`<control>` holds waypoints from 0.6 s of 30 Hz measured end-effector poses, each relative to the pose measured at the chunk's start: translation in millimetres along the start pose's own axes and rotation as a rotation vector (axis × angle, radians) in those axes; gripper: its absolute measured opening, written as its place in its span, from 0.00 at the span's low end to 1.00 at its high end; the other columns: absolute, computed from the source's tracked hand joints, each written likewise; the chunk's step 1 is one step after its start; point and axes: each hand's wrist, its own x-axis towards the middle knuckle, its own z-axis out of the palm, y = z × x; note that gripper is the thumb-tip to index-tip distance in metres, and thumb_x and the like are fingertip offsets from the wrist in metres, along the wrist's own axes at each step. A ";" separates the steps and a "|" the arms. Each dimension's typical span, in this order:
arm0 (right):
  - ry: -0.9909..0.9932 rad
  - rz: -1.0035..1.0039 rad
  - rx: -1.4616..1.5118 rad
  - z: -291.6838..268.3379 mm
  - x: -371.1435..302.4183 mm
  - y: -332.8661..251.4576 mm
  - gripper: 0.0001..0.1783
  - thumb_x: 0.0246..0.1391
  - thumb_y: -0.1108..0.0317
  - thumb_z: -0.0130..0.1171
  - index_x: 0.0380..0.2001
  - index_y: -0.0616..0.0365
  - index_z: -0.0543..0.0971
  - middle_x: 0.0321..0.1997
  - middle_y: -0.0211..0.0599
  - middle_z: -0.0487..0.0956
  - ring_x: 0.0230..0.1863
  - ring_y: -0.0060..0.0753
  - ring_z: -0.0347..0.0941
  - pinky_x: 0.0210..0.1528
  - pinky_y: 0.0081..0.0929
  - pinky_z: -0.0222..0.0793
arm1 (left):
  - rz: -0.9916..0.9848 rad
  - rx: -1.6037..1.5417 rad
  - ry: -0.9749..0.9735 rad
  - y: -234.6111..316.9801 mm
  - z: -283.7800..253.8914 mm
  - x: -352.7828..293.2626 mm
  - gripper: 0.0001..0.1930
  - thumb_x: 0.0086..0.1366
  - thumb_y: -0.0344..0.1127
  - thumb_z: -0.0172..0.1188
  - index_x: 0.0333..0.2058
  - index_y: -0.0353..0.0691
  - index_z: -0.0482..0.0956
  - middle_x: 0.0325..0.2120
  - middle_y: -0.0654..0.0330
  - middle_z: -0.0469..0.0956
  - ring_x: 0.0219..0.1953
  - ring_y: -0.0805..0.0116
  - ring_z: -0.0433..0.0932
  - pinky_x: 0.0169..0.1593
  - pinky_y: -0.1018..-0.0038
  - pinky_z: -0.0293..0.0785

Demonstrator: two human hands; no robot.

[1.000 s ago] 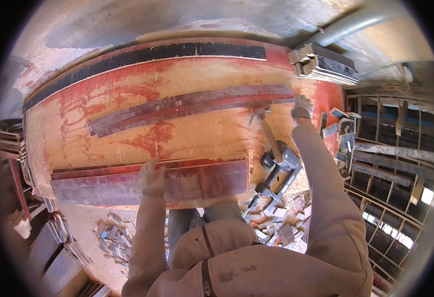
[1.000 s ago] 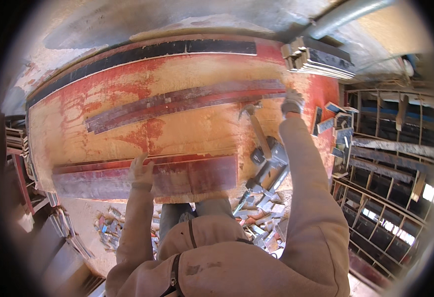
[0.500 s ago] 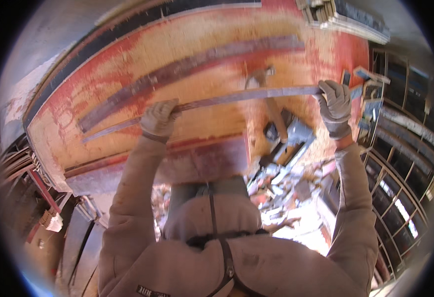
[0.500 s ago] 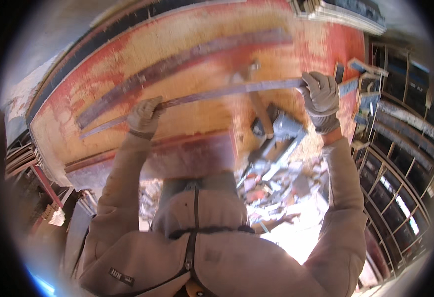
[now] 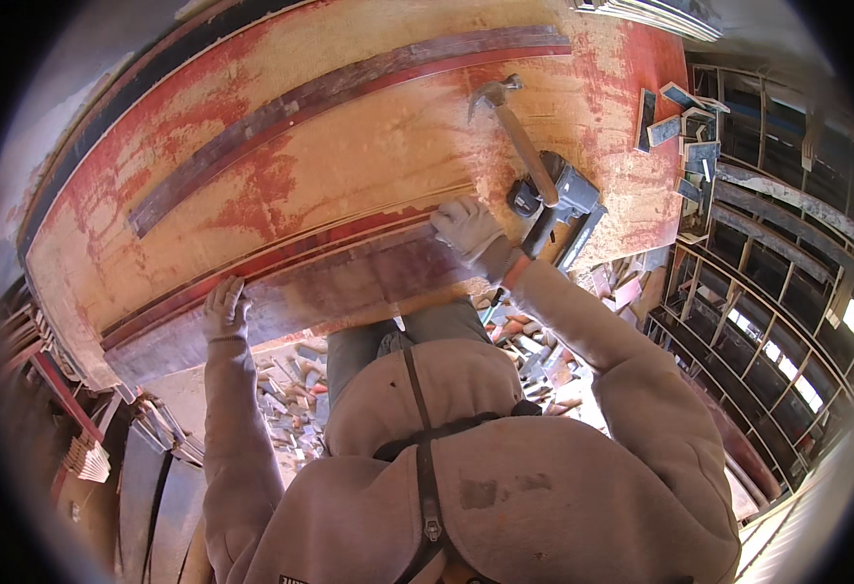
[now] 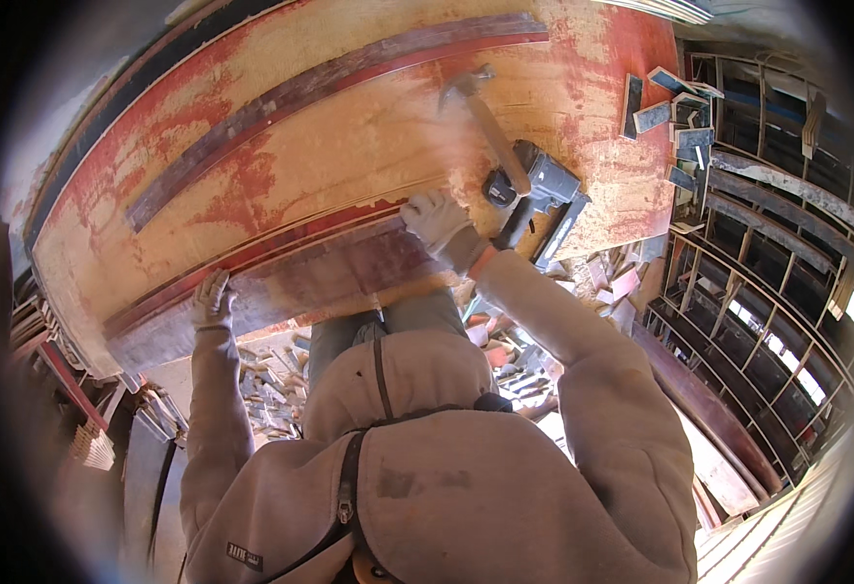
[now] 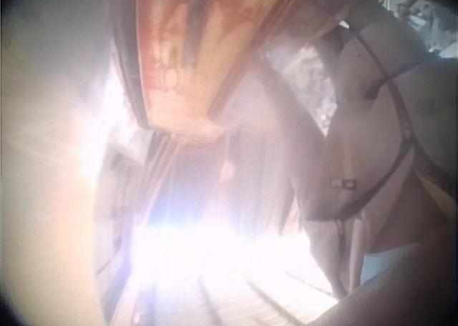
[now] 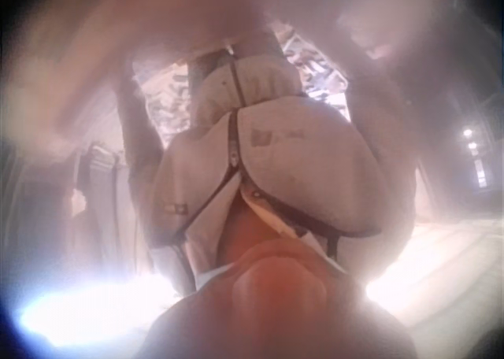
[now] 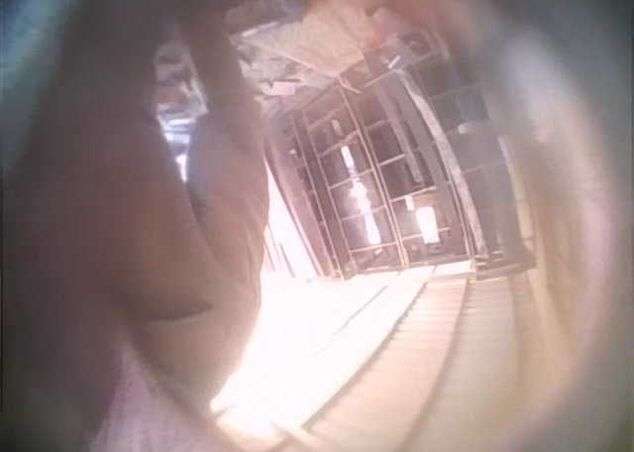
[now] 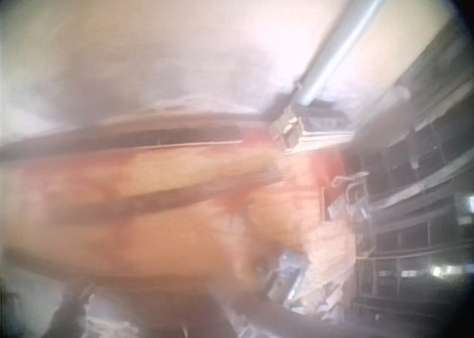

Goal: The person positions thin wooden planks onto a curved wooden frame and secures them with a pneumatic nail gun. They repeatedly pick up planks, align them along the curve, and drive nails to fasten them in place.

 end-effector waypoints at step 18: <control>0.109 0.281 -0.549 29.2 -99.0 113.3 0.32 0.58 0.65 0.52 0.67 0.57 0.68 0.72 0.43 0.68 0.68 0.41 0.67 0.69 0.44 0.63 | -0.294 0.148 -0.119 -39.5 10.1 -10.9 0.24 0.55 0.26 0.68 0.52 0.53 0.83 0.52 0.60 0.82 0.56 0.56 0.79 0.61 0.62 0.76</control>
